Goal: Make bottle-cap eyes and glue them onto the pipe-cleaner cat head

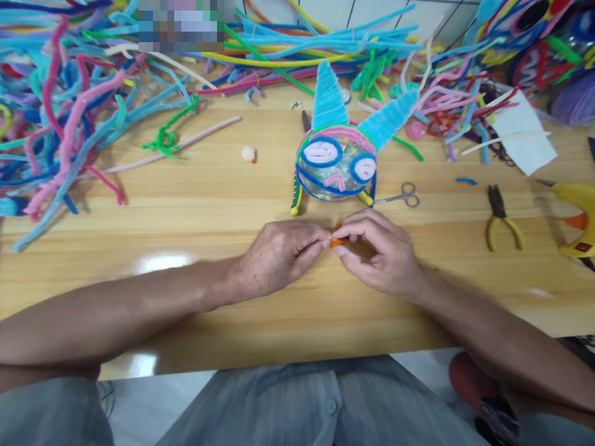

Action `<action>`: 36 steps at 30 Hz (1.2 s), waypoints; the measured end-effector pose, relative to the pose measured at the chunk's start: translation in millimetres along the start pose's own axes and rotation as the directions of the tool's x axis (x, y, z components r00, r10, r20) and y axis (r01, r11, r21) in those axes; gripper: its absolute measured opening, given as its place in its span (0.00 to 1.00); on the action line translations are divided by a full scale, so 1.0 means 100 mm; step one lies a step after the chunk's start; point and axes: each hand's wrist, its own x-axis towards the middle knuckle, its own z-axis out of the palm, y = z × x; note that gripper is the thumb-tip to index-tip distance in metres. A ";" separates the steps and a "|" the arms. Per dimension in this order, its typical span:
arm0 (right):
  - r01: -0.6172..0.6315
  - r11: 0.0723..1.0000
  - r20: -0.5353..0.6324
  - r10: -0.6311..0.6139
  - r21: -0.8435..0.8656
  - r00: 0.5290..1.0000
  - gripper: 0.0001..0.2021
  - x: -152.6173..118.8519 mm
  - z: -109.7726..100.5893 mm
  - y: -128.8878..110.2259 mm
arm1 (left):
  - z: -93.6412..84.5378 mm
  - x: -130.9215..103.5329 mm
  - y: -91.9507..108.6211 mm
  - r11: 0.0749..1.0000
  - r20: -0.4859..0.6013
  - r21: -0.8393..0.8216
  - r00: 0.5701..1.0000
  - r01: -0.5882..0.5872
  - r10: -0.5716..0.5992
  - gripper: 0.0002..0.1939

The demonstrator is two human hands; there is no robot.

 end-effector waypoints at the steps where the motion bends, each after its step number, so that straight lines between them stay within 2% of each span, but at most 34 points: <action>1: -0.003 1.000 0.003 0.003 0.002 1.000 0.12 0.00 0.00 0.00 | 0.00 0.00 0.00 1.000 0.000 -0.001 1.000 -0.002 0.002 0.07; 7: -0.003 1.000 0.002 0.003 -0.005 1.000 0.12 0.00 0.00 0.00 | -0.01 0.00 0.00 1.000 -0.003 -0.009 1.000 0.006 -0.006 0.07; 11: -0.006 1.000 -0.080 0.007 0.006 0.997 0.12 -0.01 -0.01 0.01 | -0.01 0.00 0.00 1.000 0.001 -0.013 1.000 0.008 -0.008 0.08; 15: -0.008 1.000 -0.146 0.004 -0.021 0.989 0.08 -0.01 -0.05 0.04 | 0.00 0.01 0.01 1.000 -0.013 -0.010 1.000 0.020 -0.021 0.08; 27: -0.006 1.000 -0.072 0.006 -0.002 0.997 0.07 0.00 -0.04 0.03 | 0.01 0.02 0.02 0.973 -0.052 -0.177 0.986 0.148 -0.159 0.07; 32: 0.008 1.000 -0.073 -0.007 0.012 0.997 0.03 0.01 -0.07 0.03 | 0.00 0.03 0.02 0.966 -0.039 -0.207 0.985 0.158 -0.170 0.08; 36: -0.006 1.000 -0.087 0.007 0.012 0.996 0.04 0.03 -0.08 0.03 | 0.00 0.03 0.02 0.960 -0.033 -0.226 0.983 0.167 -0.178 0.09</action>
